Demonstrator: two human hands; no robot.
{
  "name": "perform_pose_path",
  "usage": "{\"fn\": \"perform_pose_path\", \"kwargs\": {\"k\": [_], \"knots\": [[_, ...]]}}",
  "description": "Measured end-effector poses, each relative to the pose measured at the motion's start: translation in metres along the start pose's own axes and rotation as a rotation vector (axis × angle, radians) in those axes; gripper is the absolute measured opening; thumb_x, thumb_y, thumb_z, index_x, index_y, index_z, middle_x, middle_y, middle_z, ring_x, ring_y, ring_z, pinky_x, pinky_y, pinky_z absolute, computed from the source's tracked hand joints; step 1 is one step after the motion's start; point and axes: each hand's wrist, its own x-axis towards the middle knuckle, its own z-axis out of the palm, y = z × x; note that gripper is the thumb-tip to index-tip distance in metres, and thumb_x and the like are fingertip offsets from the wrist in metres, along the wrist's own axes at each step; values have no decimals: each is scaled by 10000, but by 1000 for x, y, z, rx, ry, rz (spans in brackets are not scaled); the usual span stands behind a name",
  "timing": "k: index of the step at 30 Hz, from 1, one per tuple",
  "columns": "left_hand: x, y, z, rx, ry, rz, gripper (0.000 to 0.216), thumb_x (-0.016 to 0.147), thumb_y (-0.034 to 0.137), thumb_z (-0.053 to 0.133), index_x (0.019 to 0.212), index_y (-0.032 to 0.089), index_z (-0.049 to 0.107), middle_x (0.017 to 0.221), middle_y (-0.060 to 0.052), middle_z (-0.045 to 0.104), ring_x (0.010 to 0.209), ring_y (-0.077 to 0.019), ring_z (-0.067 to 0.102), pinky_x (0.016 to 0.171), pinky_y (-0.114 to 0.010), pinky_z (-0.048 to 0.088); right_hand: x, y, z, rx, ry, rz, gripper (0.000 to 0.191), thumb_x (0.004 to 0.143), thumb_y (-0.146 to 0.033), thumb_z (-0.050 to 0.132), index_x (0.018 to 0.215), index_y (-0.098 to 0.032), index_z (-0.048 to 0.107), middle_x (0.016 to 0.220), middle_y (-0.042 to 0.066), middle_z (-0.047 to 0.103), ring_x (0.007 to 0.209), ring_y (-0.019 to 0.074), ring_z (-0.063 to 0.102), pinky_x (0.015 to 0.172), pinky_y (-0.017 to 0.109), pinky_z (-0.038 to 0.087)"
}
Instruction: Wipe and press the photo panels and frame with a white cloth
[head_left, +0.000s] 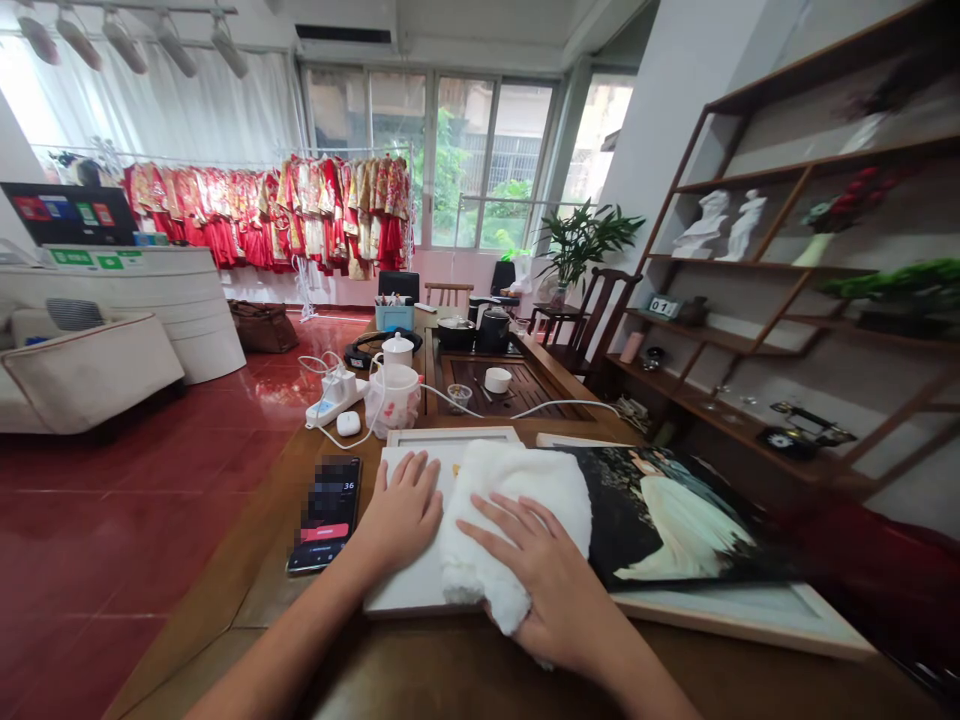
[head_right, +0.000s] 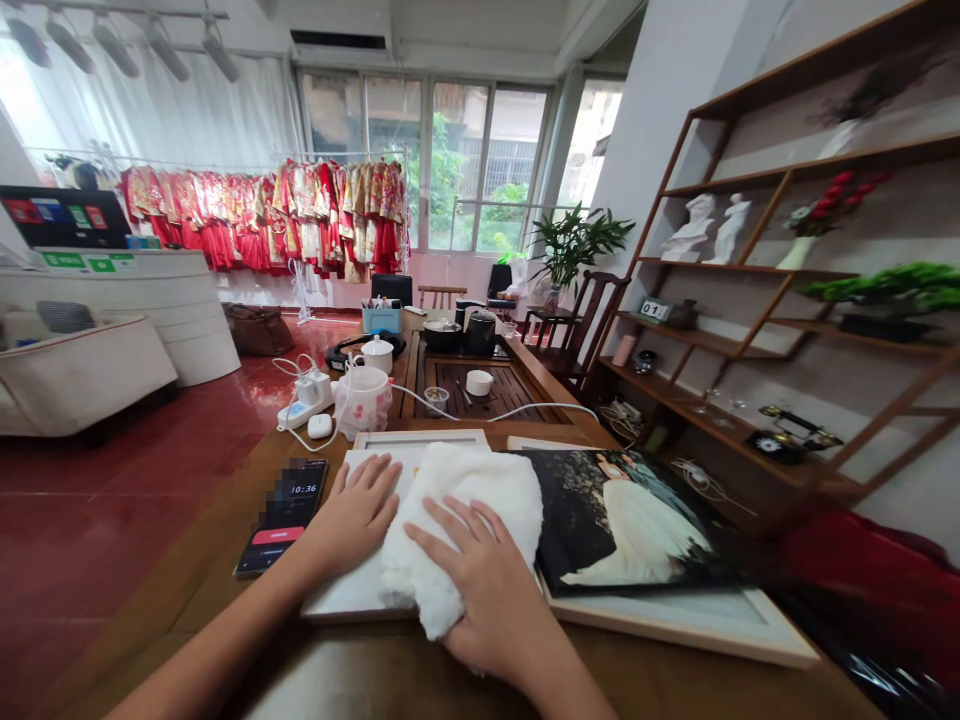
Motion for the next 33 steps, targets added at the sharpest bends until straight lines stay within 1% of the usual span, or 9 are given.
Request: {"fn": "perform_pose_path", "kwargs": {"k": [5, 8, 11, 17, 22, 25, 28, 31, 33], "knots": [[1, -1, -2, 0, -32, 7, 496, 971, 344, 257, 1433, 198, 361, 1519, -96, 309, 1413, -267, 215, 1130, -551, 155, 24, 9, -3, -14, -5, 33, 797, 652, -227, 557, 1419, -347, 375, 1520, 5, 313, 1374, 252, 274, 1119, 456, 141], [1, -2, -2, 1, -55, 12, 512, 952, 330, 295, 1446, 202, 341, 1527, -93, 294, 1420, -266, 194, 1132, -543, 156, 39, 18, -2, -21, 14, 40, 746, 681, -246, 554, 1406, -335, 403, 1510, 13, 334, 1366, 260, 287, 1111, 463, 158], [1, -3, -2, 6, -54, 15, 524, 939, 324, 321, 1450, 212, 333, 1531, -85, 288, 1424, -262, 182, 1133, -536, 158, 45, 23, 0, -17, 40, 42, 695, 724, -289, 552, 1403, -331, 409, 1505, 18, 343, 1366, 264, 286, 1110, 471, 160], [0, 1, -4, 13, -33, 5, 496, 961, 329, 271, 1430, 199, 366, 1518, -91, 315, 1415, -261, 213, 1130, -534, 173, 28, 15, -1, -9, 46, 10, 671, 756, -280, 531, 1411, -321, 395, 1506, 13, 342, 1372, 230, 285, 1122, 455, 151], [0, 1, -2, 15, 1, -3, 492, 973, 360, 253, 1426, 208, 370, 1511, -85, 329, 1410, -260, 227, 1131, -536, 177, 1, 3, 3, -10, 35, 6, 723, 750, -285, 541, 1443, -329, 340, 1537, 0, 271, 1387, 244, 258, 1132, 466, 122], [0, 0, 0, 12, 8, -3, 490, 973, 365, 254, 1426, 218, 368, 1509, -79, 331, 1411, -258, 222, 1131, -536, 178, -7, 0, 4, -4, 20, 19, 730, 748, -291, 543, 1444, -344, 331, 1539, -10, 264, 1384, 243, 267, 1131, 466, 122], [0, 0, 0, 11, 11, 0, 488, 973, 364, 251, 1422, 214, 369, 1511, -81, 326, 1412, -256, 218, 1131, -535, 180, -2, 0, 2, 0, -4, 51, 723, 732, -282, 548, 1424, -372, 358, 1523, -18, 305, 1372, 238, 291, 1125, 463, 137], [0, 0, -1, 14, 1, 2, 486, 973, 354, 247, 1421, 211, 369, 1516, -85, 316, 1413, -258, 216, 1129, -542, 174, 13, 5, 1, -5, -17, 84, 739, 704, -270, 560, 1415, -365, 379, 1513, 0, 330, 1368, 248, 295, 1118, 465, 145], [0, -1, -1, 12, -21, 7, 490, 967, 345, 258, 1427, 209, 360, 1520, -89, 308, 1414, -263, 212, 1127, -545, 173, 26, 10, 1, -8, -9, 98, 710, 719, -289, 555, 1408, -354, 396, 1510, 11, 336, 1366, 254, 296, 1114, 469, 150]]}}
